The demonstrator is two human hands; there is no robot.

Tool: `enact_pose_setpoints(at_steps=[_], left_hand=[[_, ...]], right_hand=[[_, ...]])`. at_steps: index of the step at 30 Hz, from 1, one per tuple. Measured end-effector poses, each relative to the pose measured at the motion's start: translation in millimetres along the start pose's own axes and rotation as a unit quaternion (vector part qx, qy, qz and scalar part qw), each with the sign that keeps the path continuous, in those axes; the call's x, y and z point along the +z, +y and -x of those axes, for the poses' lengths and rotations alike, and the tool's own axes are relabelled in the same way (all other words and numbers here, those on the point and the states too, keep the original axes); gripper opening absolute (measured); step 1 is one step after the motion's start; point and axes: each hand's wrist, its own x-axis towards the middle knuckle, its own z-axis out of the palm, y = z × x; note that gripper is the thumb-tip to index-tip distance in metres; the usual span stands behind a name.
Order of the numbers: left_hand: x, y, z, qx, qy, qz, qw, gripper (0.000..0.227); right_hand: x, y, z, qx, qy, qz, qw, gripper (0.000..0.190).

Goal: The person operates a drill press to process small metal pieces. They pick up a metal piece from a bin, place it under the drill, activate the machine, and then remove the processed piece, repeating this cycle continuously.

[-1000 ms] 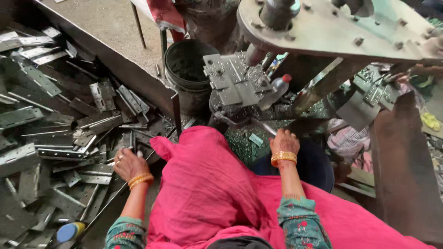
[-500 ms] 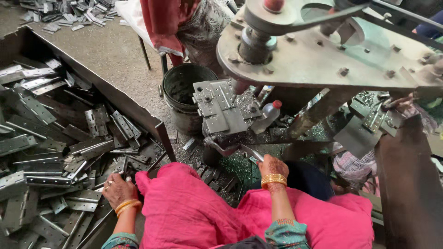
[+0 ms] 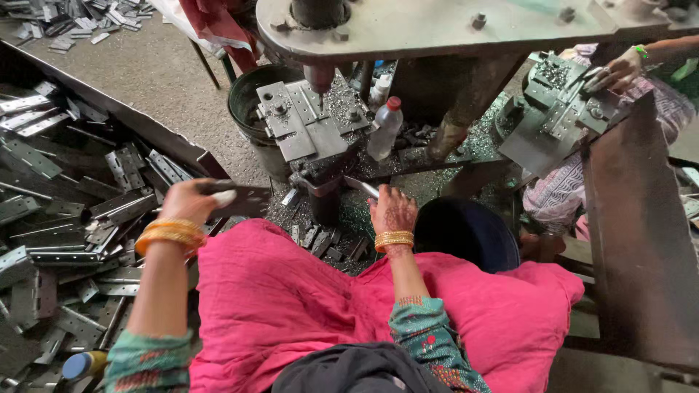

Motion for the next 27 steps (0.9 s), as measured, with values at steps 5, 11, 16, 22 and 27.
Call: enact_pose_setpoints(at_steps=[5, 11, 16, 22, 27], left_hand=[[138.0, 95.8, -37.1, 0.256, 0.134, -0.173, 0.942, 0.026], [243.3, 116.9, -67.2, 0.315, 0.190, -0.277, 0.888, 0.026], [230.5, 116.1, -81.2, 0.207, 0.177, -0.335, 0.902, 0.031], [225.9, 122.5, -107.5, 0.209, 0.175, -0.350, 0.896, 0.034], [224.3, 107.8, -110.1, 0.267, 0.246, -0.308, 0.880, 0.040]], right_hand=[[1.7, 1.4, 4.4, -0.007, 0.023, -0.007, 1.000, 0.034], [4.1, 6.3, 7.5, -0.034, 0.083, 0.021, 0.996, 0.025], [15.8, 3.0, -2.2, -0.001, 0.005, 0.052, 0.999, 0.015], [74.4, 20.9, 6.9, 0.007, 0.006, 0.043, 0.999, 0.022], [124.4, 37.5, 24.8, 0.047, -0.104, -0.011, 0.993, 0.034]])
